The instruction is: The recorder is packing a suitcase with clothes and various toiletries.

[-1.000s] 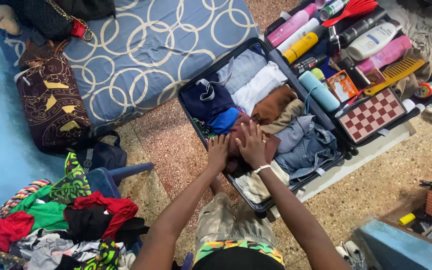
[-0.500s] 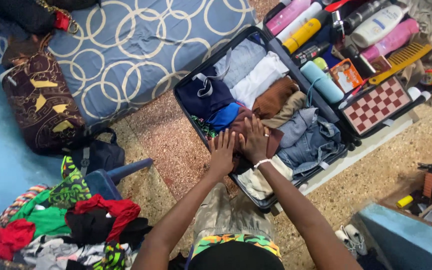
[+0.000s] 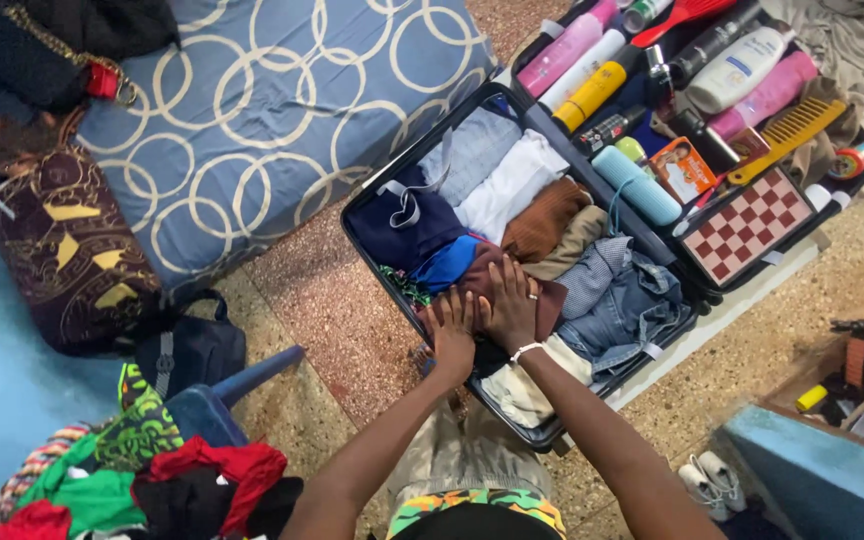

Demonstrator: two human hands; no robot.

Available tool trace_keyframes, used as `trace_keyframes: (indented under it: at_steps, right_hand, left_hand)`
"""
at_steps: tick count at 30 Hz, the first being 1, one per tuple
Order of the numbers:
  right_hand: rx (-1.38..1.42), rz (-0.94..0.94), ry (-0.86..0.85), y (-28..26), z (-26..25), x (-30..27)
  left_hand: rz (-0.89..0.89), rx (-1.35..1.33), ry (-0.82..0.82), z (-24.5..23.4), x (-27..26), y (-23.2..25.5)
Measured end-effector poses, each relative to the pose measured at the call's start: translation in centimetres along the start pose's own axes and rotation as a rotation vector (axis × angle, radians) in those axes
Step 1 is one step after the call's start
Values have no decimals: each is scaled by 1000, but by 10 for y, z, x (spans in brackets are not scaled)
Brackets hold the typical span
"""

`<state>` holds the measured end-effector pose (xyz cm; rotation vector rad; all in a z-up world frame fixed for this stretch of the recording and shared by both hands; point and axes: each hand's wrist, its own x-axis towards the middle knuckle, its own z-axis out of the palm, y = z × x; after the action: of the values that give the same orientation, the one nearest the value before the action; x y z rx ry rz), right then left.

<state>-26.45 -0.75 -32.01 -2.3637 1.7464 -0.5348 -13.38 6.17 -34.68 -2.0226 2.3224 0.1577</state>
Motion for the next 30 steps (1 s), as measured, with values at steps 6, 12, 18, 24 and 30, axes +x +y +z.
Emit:
trace_keyframes:
  at_steps: [6,12,18,24,30]
  right_hand:
    - [23,-3,24,0,0,-1]
    - [33,7,-36,8,3,-5]
    - [-4,-6,-156,18,-20,-5]
    - [58,-270,-214,38,-3,-8]
    - [50,-290,-205,41,25,-17]
  left_hand:
    - [10,46,21,8,2,-3]
    - [32,-34,6,-27,-5,-10]
    - [-17,-361,-43,-72,-7,5]
    - [-141,-388,17,-45,-8,26]
    - [-235,-347,214,-2,-3,31]
